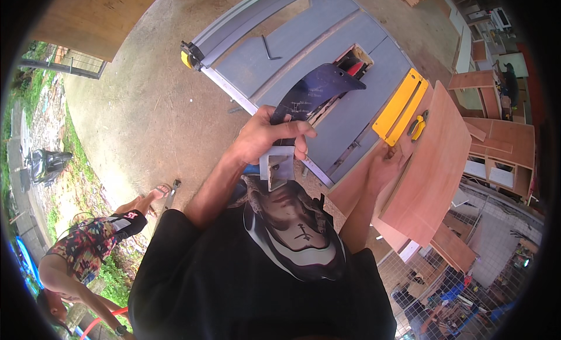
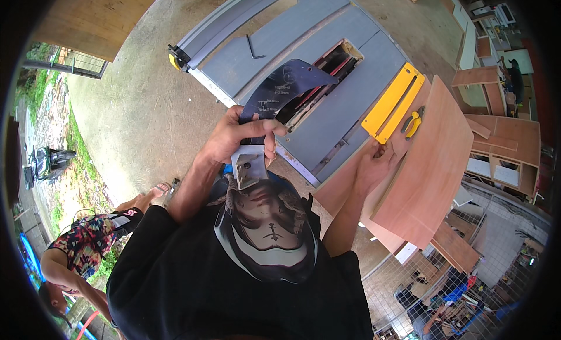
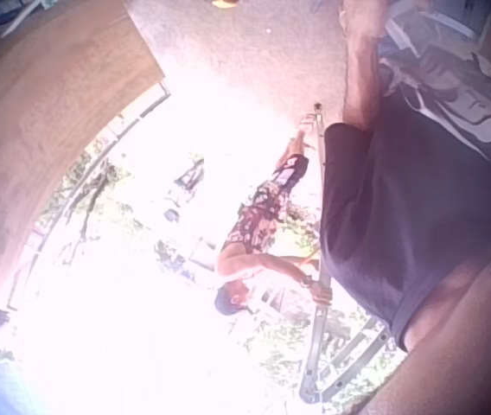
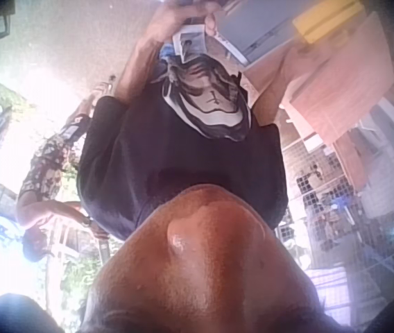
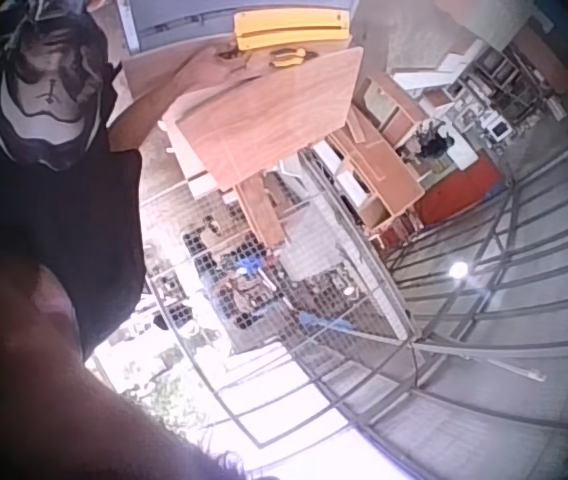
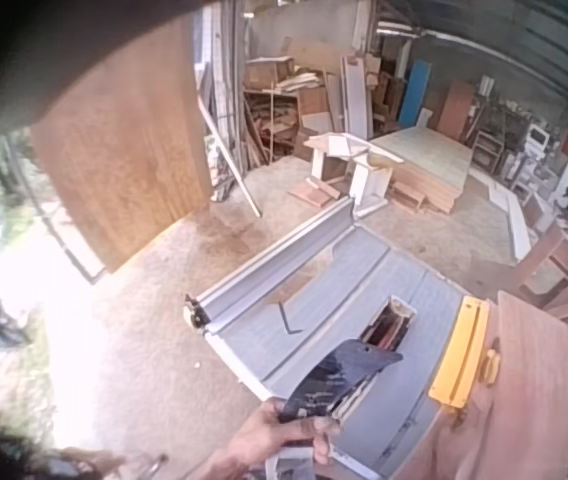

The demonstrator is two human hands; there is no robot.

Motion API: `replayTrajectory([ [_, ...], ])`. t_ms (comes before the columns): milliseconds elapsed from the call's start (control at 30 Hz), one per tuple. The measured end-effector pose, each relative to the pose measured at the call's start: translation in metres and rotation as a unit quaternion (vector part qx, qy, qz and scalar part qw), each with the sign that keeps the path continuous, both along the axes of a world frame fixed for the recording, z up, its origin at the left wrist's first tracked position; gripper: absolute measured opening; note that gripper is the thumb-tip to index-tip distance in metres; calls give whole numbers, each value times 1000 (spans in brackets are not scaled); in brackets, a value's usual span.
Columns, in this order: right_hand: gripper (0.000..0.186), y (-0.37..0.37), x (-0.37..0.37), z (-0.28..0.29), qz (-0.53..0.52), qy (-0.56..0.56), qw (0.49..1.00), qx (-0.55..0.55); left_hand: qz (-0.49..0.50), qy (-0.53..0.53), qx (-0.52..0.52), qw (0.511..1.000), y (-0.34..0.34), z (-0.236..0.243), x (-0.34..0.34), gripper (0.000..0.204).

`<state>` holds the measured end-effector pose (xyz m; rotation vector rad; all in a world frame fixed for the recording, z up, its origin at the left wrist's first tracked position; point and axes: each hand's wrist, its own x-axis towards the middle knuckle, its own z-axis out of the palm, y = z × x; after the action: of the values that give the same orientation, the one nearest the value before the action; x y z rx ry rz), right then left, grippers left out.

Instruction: The person removes a riving knife from a table saw and then handles an angle grinder at a workbench.

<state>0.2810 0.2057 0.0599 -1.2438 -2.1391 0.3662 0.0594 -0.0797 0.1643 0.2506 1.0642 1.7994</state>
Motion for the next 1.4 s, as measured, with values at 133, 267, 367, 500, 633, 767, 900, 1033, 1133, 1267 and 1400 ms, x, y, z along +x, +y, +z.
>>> replayTrajectory([
  [133, 33, 2, 2, -2, 8, -1, 1000, 10, -31, -113, 62, 991, -4, -5, -3, 54],
  [267, 33, 2, 1, -1, 2, 1, 1000, 3, -27, -214, 150, 965, -4, -17, -1, 70],
  [367, 34, 3, 0, -3, 8, 11, 1000, 0, -23, -270, 195, 943, 0, -19, -4, 66],
  [500, 33, 8, 5, -10, 31, 37, 999, 22, -12, -329, 214, 920, 4, -16, -6, 61],
  [633, 32, 8, 5, -11, 21, 21, 999, 16, -8, -371, 232, 899, 5, -22, -7, 61],
  [767, 31, 6, 4, -10, 14, 22, 1000, -1, 2, -387, 227, 894, 6, -18, -6, 61],
  [900, 31, 6, 2, -7, 15, 16, 1000, 8, -9, -390, 257, 884, 7, -20, -7, 59],
  [1033, 31, 2, 4, 1, -9, -21, 1000, 5, -10, -432, 294, 853, 8, -24, -6, 55],
  [1133, 31, 3, 1, -3, -1, -18, 1000, 6, 6, -438, 288, 852, 6, -21, -5, 55],
  [1267, 31, 8, 6, -10, 7, -3, 1000, 5, 9, -452, 287, 845, 7, -20, -6, 55],
  [1400, 31, 4, 4, -5, 10, 10, 1000, 2, 7, -454, 287, 844, 5, -20, -7, 55],
])
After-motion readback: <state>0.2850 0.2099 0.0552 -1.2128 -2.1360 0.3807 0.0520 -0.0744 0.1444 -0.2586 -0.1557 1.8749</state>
